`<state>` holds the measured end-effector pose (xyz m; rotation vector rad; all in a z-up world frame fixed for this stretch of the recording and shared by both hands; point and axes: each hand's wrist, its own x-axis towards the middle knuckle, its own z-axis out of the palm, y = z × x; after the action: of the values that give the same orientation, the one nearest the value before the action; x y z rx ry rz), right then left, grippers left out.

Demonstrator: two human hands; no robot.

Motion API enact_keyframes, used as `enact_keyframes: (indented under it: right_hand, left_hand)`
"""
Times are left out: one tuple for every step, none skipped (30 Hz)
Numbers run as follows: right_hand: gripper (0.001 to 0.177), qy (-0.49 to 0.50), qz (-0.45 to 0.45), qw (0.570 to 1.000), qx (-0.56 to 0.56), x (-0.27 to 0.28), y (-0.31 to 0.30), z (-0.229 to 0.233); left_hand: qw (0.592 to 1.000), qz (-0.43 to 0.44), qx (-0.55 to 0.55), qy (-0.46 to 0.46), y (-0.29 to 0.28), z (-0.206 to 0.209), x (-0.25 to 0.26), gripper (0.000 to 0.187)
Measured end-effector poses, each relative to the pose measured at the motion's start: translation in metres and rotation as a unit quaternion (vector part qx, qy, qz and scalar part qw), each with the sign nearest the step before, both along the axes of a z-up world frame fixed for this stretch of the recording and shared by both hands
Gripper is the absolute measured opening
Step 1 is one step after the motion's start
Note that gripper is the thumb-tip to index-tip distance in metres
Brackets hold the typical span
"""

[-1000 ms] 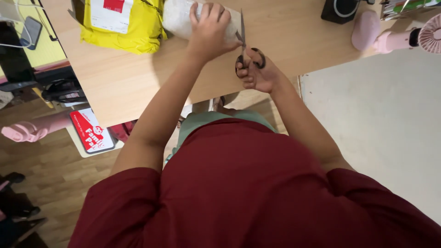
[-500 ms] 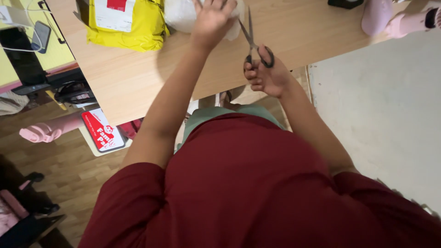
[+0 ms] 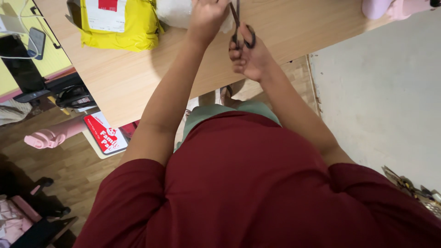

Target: Unpacking a small package with scissors and organizing various items such as a laptop, phone, and desk accessories.

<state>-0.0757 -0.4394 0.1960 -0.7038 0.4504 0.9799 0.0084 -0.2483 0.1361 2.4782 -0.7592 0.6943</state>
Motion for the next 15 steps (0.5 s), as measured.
enact_keyframes:
  right_hand:
    - [0.063, 0.001, 0.000, 1.000, 0.000, 0.005, 0.005, -0.004]
    - [0.063, 0.023, -0.032, 0.999, -0.021, 0.011, 0.010, -0.007]
    - [0.064, 0.045, -0.065, 0.996, -0.042, 0.018, 0.016, -0.010]
    - [0.064, 0.046, -0.064, 0.996, -0.041, 0.020, 0.020, -0.016]
    - [0.065, 0.051, -0.075, 0.995, -0.048, 0.022, 0.025, -0.022]
    - [0.066, 0.055, -0.087, 0.993, -0.057, 0.024, 0.027, -0.027]
    - [0.066, 0.055, -0.088, 0.993, -0.058, 0.022, 0.032, -0.027]
    - [0.064, 0.002, -0.087, 0.992, -0.095, 0.025, 0.036, -0.027]
    - [0.063, -0.050, -0.087, 0.986, -0.132, 0.029, 0.041, -0.026]
    - [0.063, -0.051, -0.086, 0.986, -0.131, 0.028, 0.044, -0.024]
    - [0.062, -0.044, -0.086, 0.986, -0.134, 0.028, 0.047, -0.022]
    - [0.061, -0.036, -0.086, 0.986, -0.137, 0.026, 0.050, -0.021]
    - [0.061, -0.036, -0.086, 0.986, -0.136, 0.029, 0.047, -0.027]
    - [0.060, -0.030, -0.096, 0.987, -0.127, 0.032, 0.045, -0.032]
    - [0.058, -0.024, -0.106, 0.987, -0.118, 0.034, 0.043, -0.037]
  left_hand:
    - [1.000, 0.000, 0.000, 0.001, -0.001, 0.008, -0.006, 0.012]
    - [1.000, 0.002, -0.015, -0.005, -0.001, 0.017, -0.012, 0.014]
    - [0.999, 0.004, -0.031, -0.010, -0.001, 0.026, -0.017, 0.017]
    - [1.000, 0.004, -0.030, -0.009, 0.002, 0.012, -0.014, 0.017]
    - [0.998, -0.014, -0.045, 0.033, 0.005, -0.002, -0.010, 0.015]
    - [0.995, -0.034, -0.063, 0.075, 0.005, -0.015, -0.006, 0.015]
    - [0.995, -0.035, -0.064, 0.075, 0.004, -0.014, -0.012, 0.015]
    - [0.998, -0.020, -0.043, 0.047, 0.003, -0.010, -0.011, 0.014]
    - [1.000, -0.005, -0.022, 0.019, 0.002, -0.007, -0.010, 0.016]
    - [1.000, -0.004, -0.022, 0.018, 0.002, -0.004, -0.011, 0.016]
    - [0.999, -0.008, -0.034, 0.017, 0.003, -0.002, -0.013, 0.016]
    - [0.999, -0.012, -0.045, 0.016, 0.003, 0.001, -0.015, 0.018]
    - [0.999, -0.012, -0.044, 0.016, 0.004, -0.001, -0.014, 0.018]
    - [0.998, -0.011, -0.056, 0.021, 0.004, -0.003, -0.013, 0.018]
    - [0.997, -0.011, -0.068, 0.026, 0.004, -0.004, -0.013, 0.018]
